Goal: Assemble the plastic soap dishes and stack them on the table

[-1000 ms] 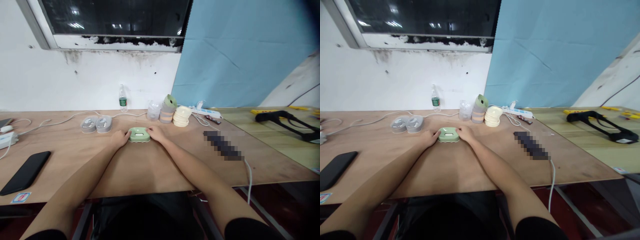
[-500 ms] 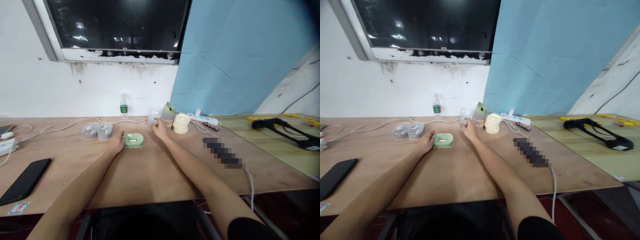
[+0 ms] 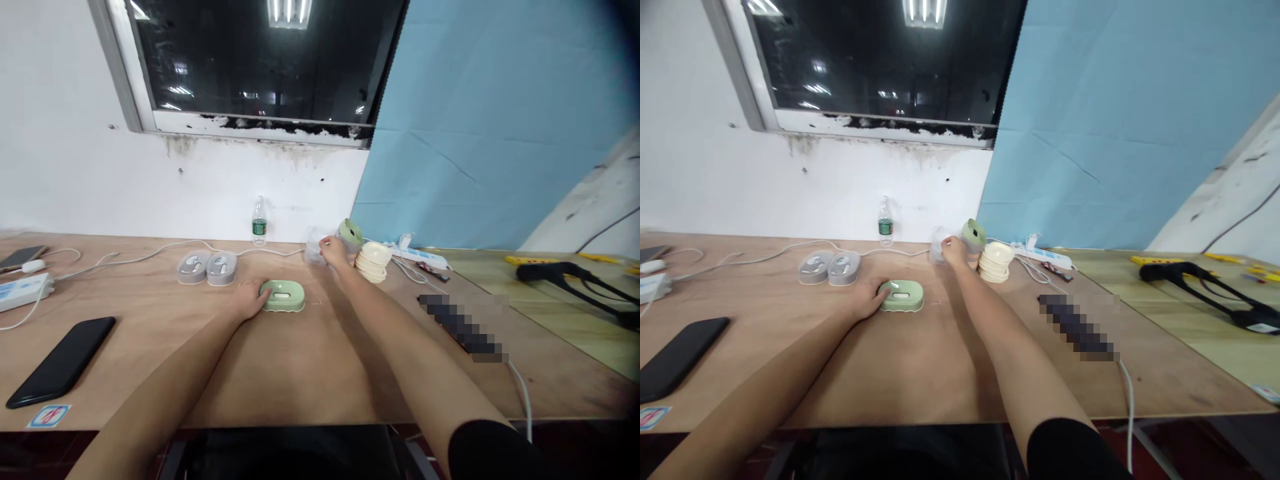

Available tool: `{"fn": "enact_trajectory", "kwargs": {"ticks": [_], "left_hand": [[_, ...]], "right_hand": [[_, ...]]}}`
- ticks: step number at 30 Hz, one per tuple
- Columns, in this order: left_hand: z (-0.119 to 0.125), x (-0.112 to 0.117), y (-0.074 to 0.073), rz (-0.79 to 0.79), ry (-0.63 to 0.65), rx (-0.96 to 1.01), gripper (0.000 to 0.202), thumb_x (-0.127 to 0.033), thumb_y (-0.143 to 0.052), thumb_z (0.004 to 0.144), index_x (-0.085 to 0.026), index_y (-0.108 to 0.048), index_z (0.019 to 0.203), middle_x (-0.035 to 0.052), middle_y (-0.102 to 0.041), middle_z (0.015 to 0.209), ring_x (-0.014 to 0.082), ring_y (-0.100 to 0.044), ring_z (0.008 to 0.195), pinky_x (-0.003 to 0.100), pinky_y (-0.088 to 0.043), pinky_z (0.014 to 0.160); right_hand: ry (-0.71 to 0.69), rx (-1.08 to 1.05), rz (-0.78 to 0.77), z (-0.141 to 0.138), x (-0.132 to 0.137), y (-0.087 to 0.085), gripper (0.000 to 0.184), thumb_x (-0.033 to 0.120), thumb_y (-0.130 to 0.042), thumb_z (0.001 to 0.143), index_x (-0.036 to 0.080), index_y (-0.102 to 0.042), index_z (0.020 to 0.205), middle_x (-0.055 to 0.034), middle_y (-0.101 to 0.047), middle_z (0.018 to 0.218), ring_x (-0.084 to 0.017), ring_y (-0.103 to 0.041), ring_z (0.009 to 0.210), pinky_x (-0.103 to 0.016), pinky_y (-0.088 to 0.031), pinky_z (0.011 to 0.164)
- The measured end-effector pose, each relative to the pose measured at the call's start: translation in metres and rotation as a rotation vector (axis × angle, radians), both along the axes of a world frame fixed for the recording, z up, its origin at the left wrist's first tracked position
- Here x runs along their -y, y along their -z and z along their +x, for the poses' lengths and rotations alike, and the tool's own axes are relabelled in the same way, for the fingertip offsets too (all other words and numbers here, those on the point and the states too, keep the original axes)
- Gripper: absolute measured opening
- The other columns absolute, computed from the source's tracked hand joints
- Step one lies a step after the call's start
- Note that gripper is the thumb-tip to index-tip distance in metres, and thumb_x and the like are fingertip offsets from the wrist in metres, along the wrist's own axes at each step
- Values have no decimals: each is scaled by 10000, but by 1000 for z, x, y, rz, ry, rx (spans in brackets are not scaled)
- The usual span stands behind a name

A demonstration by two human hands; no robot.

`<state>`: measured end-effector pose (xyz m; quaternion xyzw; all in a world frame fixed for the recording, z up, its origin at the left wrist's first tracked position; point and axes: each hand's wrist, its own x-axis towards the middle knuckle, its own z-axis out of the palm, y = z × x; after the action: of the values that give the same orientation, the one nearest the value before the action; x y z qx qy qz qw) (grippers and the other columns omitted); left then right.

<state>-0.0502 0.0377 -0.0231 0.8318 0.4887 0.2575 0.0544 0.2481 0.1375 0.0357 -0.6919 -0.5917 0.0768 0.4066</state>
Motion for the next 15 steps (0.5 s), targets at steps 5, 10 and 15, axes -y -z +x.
{"fn": "enact_trajectory", "kwargs": {"ticks": [5,10,15], "left_hand": [[0,1,-1,-4,17,-1,444,-445,-397,930,-178,-574,1238,101,-645,1203,251,-597,1082,386,-442,957],[0,1,-2,-11,-1,3,451,-457,-394,931,-181,-570,1241,100,-648,1198,256,-596,1086,390,-440,957],[-1,2,-1,-9,22,5,456,-476,-383,936,-189,-569,1239,100,-647,1198,246,-601,1086,377,-445,954]], "right_hand": [[9,-22,149,2,0,3,368,331,-589,803,160,-568,1129,-27,-690,727,-169,-627,691,-264,-447,699],[-80,-115,-49,2,3,6,319,328,-568,821,155,-574,1089,-10,-667,641,-130,-532,472,-255,-417,572],[-65,-147,107,0,9,5,204,313,-601,787,181,-564,938,12,-627,640,-131,-538,532,-247,-406,582]]}}
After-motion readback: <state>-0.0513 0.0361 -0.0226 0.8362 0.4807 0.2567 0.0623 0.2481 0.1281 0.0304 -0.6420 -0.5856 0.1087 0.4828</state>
